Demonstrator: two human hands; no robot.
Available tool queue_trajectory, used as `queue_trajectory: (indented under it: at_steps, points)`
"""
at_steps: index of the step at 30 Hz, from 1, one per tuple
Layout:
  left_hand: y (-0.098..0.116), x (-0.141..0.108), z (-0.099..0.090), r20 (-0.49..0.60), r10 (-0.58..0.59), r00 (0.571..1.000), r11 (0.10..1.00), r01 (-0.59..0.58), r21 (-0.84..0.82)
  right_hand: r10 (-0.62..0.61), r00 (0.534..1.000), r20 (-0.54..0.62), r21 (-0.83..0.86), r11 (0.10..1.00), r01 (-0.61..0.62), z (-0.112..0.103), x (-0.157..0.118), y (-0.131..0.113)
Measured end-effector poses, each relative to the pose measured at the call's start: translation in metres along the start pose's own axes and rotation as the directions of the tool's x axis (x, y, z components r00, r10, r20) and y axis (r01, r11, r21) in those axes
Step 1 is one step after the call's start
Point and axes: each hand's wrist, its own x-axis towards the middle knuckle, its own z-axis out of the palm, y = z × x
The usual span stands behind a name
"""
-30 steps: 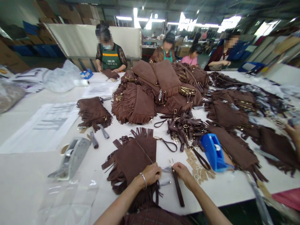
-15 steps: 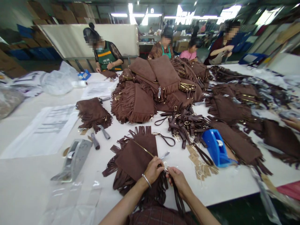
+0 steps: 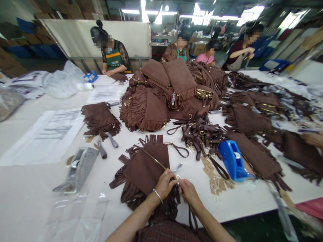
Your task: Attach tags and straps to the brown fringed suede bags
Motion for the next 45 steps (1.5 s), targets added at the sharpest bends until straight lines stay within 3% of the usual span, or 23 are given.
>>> queue_trajectory:
  at_steps: [15, 20, 28, 32, 36, 39, 41, 43, 45]
  points:
    - [-0.007, -0.001, 0.004, -0.016, -0.005, 1.000, 0.999, 0.004, -0.032, 0.032, 0.999, 0.012, -0.013, 0.999, -0.032, 0.016, -0.001, 0.006]
    - [-0.005, 0.001, 0.005, -0.039, -0.032, 0.999, 0.998, 0.030, -0.051, 0.056, 0.996, 0.071, -0.019, 0.998, -0.055, 0.017, -0.008, 0.008]
    - [-0.006, 0.003, 0.003, 0.019, -0.021, 1.000, 0.998, 0.022, -0.059, 0.016, 0.949, 0.313, -0.158, 0.987, 0.036, -0.010, -0.014, 0.007]
    - [-0.013, 0.004, 0.003, 0.063, 0.002, 0.998, 0.998, 0.002, -0.066, 0.000, 0.959, 0.282, -0.241, 0.968, 0.071, -0.027, -0.012, 0.008]
    - [-0.020, 0.002, 0.006, 0.068, 0.000, 0.998, 0.996, 0.006, -0.086, 0.076, 0.971, 0.225, -0.325, 0.946, 0.001, -0.067, -0.029, 0.022]
    - [-0.019, -0.004, 0.004, 0.036, 0.000, 0.999, 1.000, -0.001, 0.016, 0.124, 0.983, 0.135, -0.382, 0.922, -0.063, -0.098, -0.043, 0.040]
    - [-0.018, -0.008, -0.005, -0.001, 0.073, 0.997, 0.976, -0.071, 0.205, 0.123, 0.989, 0.083, -0.399, 0.914, -0.081, -0.110, -0.047, 0.052]
    - [-0.021, -0.012, -0.023, -0.061, 0.161, 0.985, 0.887, -0.118, 0.447, 0.113, 0.992, 0.053, -0.405, 0.911, -0.082, -0.114, -0.047, 0.062]
    - [-0.029, -0.016, -0.048, -0.180, 0.198, 0.964, 0.769, -0.039, 0.638, 0.095, 0.995, 0.031, -0.409, 0.909, -0.075, -0.112, -0.044, 0.069]
